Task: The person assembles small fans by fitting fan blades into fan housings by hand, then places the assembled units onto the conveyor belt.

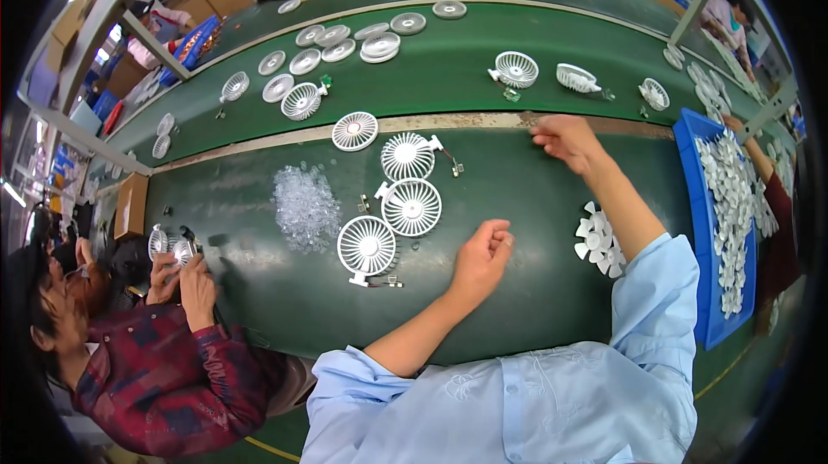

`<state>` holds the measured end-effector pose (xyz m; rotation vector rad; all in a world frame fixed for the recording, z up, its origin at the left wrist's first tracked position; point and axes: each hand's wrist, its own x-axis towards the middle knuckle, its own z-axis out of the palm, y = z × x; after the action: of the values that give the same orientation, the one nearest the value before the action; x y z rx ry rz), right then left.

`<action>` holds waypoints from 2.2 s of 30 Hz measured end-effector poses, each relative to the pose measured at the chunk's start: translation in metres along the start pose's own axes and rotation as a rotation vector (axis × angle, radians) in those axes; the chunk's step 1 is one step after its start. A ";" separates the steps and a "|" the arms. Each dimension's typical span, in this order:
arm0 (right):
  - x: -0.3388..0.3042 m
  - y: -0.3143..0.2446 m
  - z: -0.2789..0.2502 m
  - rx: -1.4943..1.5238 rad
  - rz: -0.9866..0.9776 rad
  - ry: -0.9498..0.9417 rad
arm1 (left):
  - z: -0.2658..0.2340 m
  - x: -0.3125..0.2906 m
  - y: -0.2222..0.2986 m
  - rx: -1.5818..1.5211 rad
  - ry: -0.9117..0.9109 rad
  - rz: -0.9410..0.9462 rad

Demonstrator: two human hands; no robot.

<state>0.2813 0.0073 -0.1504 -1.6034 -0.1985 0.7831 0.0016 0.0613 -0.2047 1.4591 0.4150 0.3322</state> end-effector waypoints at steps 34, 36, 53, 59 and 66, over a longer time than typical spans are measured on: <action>0.129 -0.045 0.059 -1.420 -0.848 0.405 | -0.008 0.002 -0.006 -0.007 0.027 -0.006; 0.125 -0.043 0.028 -1.488 -0.751 0.440 | -0.010 0.002 -0.002 0.090 -0.015 0.009; -0.152 0.018 0.051 -1.136 -1.286 -0.432 | -0.028 0.011 0.030 -0.899 -0.042 -0.152; -0.206 0.032 0.016 -0.861 -1.060 -0.252 | -0.019 0.005 0.021 -0.610 0.021 -0.268; -0.184 0.055 -0.067 -1.341 -0.540 0.400 | -0.009 -0.003 0.020 -0.537 0.027 -0.264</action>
<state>0.1646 -0.1590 -0.1347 -2.7068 -0.9563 -0.2412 -0.0044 0.0699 -0.1855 0.8654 0.4903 0.2272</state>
